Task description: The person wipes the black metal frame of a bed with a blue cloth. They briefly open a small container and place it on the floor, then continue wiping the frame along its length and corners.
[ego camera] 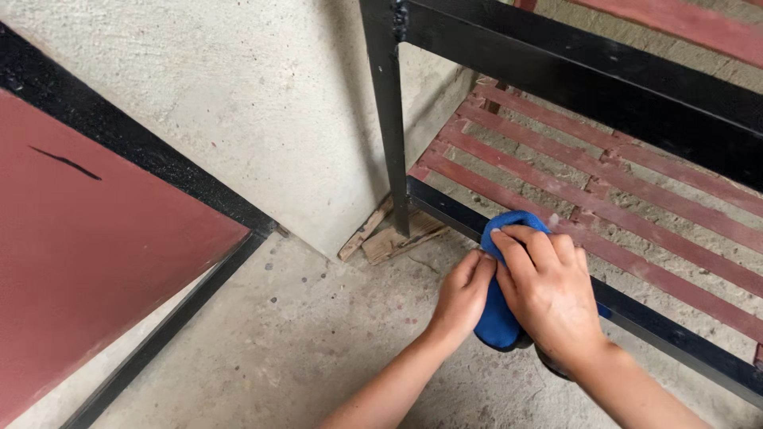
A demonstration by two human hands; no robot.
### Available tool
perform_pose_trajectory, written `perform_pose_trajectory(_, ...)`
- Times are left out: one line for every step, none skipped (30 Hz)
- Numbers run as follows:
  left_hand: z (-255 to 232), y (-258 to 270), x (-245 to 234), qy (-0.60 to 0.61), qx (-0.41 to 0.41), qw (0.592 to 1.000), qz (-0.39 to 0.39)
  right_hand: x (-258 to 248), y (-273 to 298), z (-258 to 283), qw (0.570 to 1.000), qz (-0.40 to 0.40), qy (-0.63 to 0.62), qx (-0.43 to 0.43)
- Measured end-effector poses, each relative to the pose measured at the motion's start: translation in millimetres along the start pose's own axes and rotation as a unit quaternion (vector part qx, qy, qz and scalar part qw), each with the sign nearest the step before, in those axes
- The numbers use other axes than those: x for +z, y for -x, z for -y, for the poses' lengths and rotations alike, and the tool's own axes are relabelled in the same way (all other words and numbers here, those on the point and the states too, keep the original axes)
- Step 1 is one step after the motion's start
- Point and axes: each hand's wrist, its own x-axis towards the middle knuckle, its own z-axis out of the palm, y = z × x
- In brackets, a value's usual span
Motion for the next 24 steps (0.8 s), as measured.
perform_pose_trajectory(1, 4, 5, -0.029, 0.003, 1.0, -0.006, -2, 4, -2, 1.0, 0.007, -0.01, 0.0)
perform_pose_trajectory(2, 7, 9, -0.058, 0.007, 0.998, -0.012, -6, 10, -5, 1.0, 0.012, -0.003, -0.004)
perform_pose_trajectory(2, 9, 15, -0.062, 0.011, 0.998, 0.013, -12, 16, -10, 1.0, 0.015, 0.004, -0.008)
perform_pose_trajectory(1, 12, 21, -0.065, 0.015, 0.997, 0.038, -18, 23, -17, 1.0, 0.018, 0.012, -0.013)
perform_pose_trajectory(1, 16, 28, -0.067, 0.017, 0.996, 0.065, -26, 33, -24, 0.999, 0.037, 0.019, -0.013)
perform_pose_trajectory(0, 21, 35, -0.081, 0.009, 0.992, 0.093, -35, 44, -32, 0.998, 0.056, 0.026, -0.013)
perform_pose_trajectory(-3, 25, 44, -0.095, 0.002, 0.988, 0.124, -43, 53, -42, 0.997, 0.074, 0.036, -0.012)
perform_pose_trajectory(-7, 29, 52, -0.109, -0.004, 0.982, 0.155, -51, 63, -51, 0.996, 0.078, 0.049, -0.016)
perform_pose_trajectory(-11, 33, 59, -0.144, -0.006, 0.974, 0.176, -59, 75, -61, 0.994, 0.084, 0.062, -0.02)
perform_pose_trajectory(-16, 38, 66, -0.178, -0.009, 0.964, 0.196, -67, 86, -70, 0.993, 0.089, 0.075, -0.024)
perform_pose_trajectory(-21, 41, 69, -0.214, -0.01, 0.953, 0.215, -73, 96, -80, 0.992, 0.099, 0.074, -0.015)
perform_pose_trajectory(-26, 44, 70, -0.21, 0.001, 0.95, 0.233, -78, 105, -88, 0.991, 0.109, 0.072, -0.007)
perform_pose_trajectory(-31, 46, 70, -0.206, 0.014, 0.946, 0.25, -79, 111, -94, 0.991, 0.118, 0.069, 0.001)
perform_pose_trajectory(-35, 46, 69, -0.202, 0.026, 0.942, 0.268, -78, 115, -98, 0.99, 0.115, 0.077, 0.005)
perform_pose_trajectory(-37, 46, 68, -0.198, 0.012, 0.942, 0.273, -78, 120, -99, 0.99, 0.113, 0.084, 0.008)
perform_pose_trajectory(-37, 45, 66, -0.194, -0.001, 0.941, 0.277, -78, 123, -98, 0.989, 0.112, 0.091, 0.012)
perform_pose_trajectory(-38, 44, 65, -0.19, -0.015, 0.941, 0.28, -76, 123, -95, 0.991, 0.098, 0.088, 0.024)
perform_pose_trajectory(-37, 42, 64, -0.19, -0.014, 0.943, 0.274, -73, 120, -90, 0.992, 0.083, 0.085, 0.035)
perform_pose_trajectory(-36, 40, 63, -0.191, -0.013, 0.945, 0.266, -71, 117, -84, 0.993, 0.068, 0.082, 0.045)
perform_pose_trajectory(-34, 37, 63, -0.191, -0.013, 0.947, 0.258, -68, 110, -77, 0.995, 0.055, 0.074, 0.04)
perform_pose_trajectory(-32, 37, 64, -0.182, -0.011, 0.953, 0.244, -65, 103, -73, 0.996, 0.045, 0.065, 0.035)
perform_pose_trajectory(-30, 37, 66, -0.173, -0.01, 0.958, 0.229, -63, 97, -68, 0.997, 0.035, 0.057, 0.03)
perform_pose_trajectory(-29, 36, 67, -0.164, -0.006, 0.963, 0.215, -61, 90, -63, 0.998, 0.031, 0.052, 0.027)
perform_pose_trajectory(-29, 36, 69, -0.156, -0.015, 0.967, 0.202, -60, 85, -60, 0.998, 0.028, 0.047, 0.025)
